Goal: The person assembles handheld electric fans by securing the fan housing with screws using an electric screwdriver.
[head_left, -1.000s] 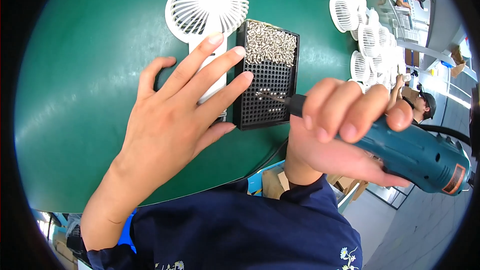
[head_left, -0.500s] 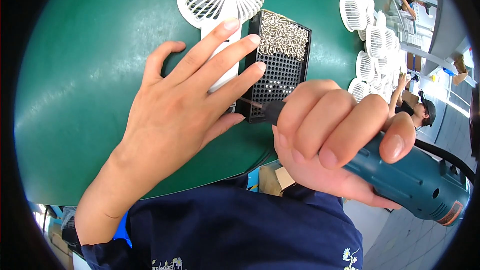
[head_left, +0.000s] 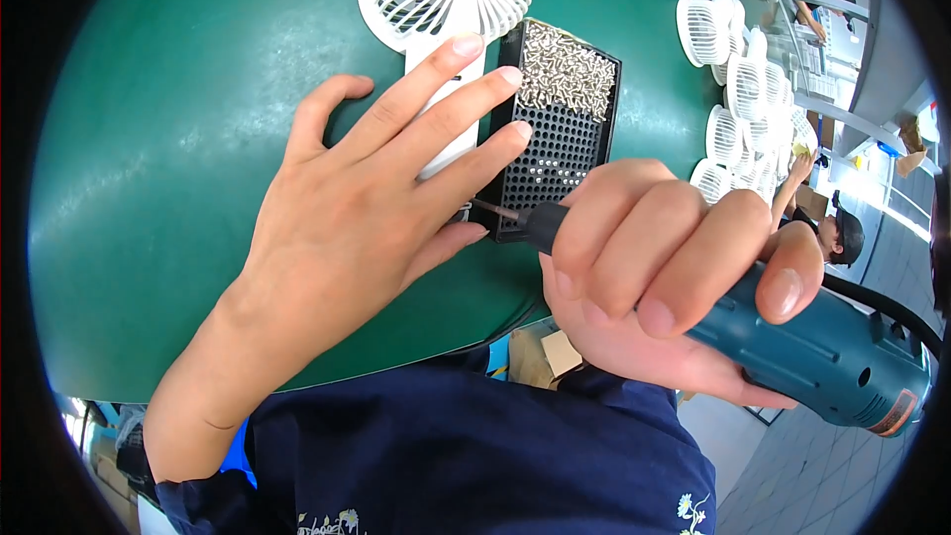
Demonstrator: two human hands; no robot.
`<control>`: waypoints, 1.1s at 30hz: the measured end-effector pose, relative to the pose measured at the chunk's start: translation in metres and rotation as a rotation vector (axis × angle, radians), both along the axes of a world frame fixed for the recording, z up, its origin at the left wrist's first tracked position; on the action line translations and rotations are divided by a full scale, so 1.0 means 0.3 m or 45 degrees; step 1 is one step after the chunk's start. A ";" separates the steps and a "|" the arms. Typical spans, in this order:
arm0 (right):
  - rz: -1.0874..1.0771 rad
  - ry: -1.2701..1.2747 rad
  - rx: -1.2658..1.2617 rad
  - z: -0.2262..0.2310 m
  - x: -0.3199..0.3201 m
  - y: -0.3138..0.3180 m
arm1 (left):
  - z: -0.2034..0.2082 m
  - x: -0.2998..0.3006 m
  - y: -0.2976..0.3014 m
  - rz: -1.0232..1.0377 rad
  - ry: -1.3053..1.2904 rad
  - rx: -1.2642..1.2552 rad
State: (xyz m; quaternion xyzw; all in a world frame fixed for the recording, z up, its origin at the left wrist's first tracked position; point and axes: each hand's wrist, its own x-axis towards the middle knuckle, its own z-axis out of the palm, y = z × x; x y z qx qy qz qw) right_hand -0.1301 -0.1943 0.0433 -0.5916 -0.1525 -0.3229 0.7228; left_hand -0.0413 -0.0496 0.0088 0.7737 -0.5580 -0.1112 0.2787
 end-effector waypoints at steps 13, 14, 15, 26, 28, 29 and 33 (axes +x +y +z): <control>0.065 0.048 0.378 -0.010 0.010 -0.029 | 0.002 0.002 0.010 -0.005 -0.014 0.000; 0.054 0.058 0.415 -0.016 0.016 -0.033 | 0.001 0.002 0.013 -0.004 -0.015 0.000; 0.041 0.068 0.450 -0.020 0.021 -0.037 | 0.002 0.003 0.015 -0.007 -0.015 -0.001; -0.150 0.103 0.611 -0.041 0.032 -0.052 | 0.000 0.005 0.016 -0.022 -0.017 -0.013; -0.162 0.131 0.633 -0.040 0.027 -0.055 | 0.000 0.005 0.016 -0.025 -0.005 -0.019; -0.160 0.130 0.634 -0.043 0.023 -0.058 | 0.000 0.006 0.017 -0.023 -0.006 -0.018; -0.146 0.116 0.608 -0.045 0.017 -0.064 | -0.001 0.004 0.017 -0.028 0.004 -0.023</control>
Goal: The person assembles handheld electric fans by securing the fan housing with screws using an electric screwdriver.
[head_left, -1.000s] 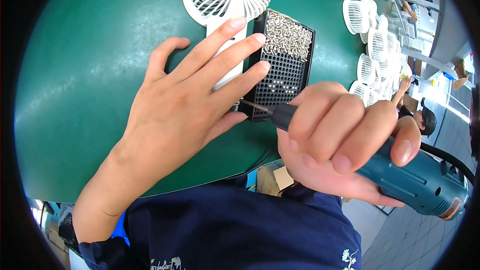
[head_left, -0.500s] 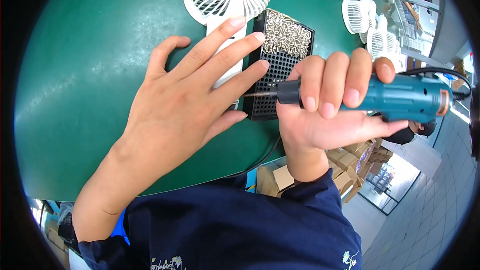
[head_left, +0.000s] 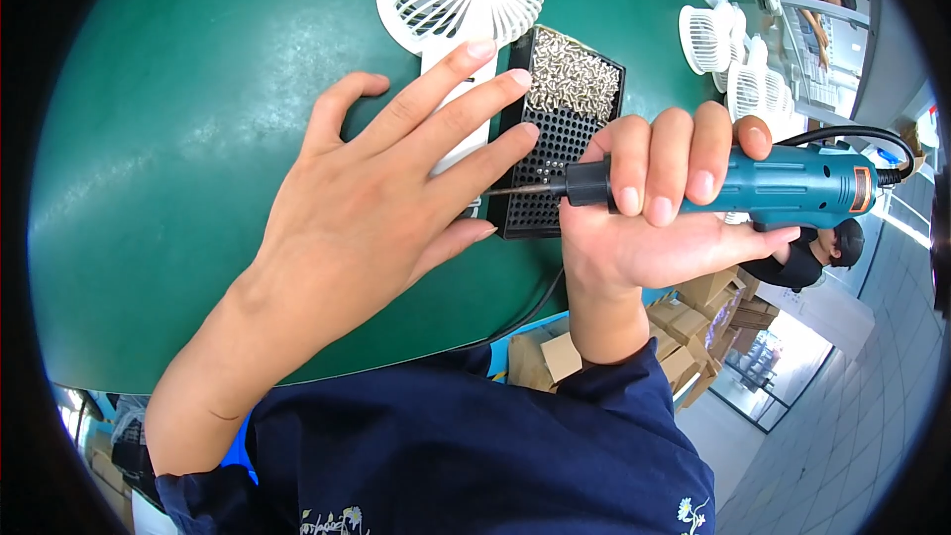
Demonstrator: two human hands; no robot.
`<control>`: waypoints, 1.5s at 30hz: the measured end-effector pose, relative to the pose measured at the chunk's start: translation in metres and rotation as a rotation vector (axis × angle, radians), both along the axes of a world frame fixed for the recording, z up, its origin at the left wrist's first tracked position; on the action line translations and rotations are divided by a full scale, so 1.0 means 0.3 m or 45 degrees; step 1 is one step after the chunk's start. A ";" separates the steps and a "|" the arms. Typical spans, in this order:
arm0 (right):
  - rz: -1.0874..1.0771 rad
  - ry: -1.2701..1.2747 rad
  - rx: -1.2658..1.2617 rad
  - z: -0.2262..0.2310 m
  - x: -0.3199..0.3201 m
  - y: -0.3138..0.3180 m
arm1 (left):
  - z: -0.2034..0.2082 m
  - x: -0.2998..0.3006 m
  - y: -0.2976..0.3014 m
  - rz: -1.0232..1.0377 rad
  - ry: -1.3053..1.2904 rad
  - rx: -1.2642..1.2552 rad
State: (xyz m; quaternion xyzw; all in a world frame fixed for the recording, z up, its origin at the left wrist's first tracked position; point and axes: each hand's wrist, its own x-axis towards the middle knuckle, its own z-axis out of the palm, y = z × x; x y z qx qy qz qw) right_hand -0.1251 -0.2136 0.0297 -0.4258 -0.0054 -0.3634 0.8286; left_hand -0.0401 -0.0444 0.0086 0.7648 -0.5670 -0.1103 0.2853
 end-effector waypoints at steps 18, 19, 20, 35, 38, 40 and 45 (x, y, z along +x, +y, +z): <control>0.197 -0.114 -0.326 0.031 -0.019 0.027 | -0.002 -0.003 -0.011 0.016 -0.006 -0.020; 0.199 -0.115 -0.329 0.034 -0.019 0.025 | -0.001 -0.003 -0.009 0.019 -0.012 -0.025; 0.189 -0.112 -0.318 0.036 -0.017 0.021 | 0.000 -0.003 -0.006 0.021 -0.014 -0.029; 0.173 -0.116 -0.280 0.018 -0.011 0.025 | -0.005 -0.004 -0.011 0.030 0.003 -0.055; 0.139 -0.105 -0.278 0.027 -0.007 0.043 | -0.004 0.001 -0.004 0.072 0.060 -0.140; 0.115 -0.101 -0.290 0.027 -0.009 0.047 | -0.012 0.001 -0.004 0.086 0.124 -0.236; 0.131 -0.135 -0.349 0.026 -0.012 0.057 | -0.010 -0.005 -0.005 0.087 0.085 -0.245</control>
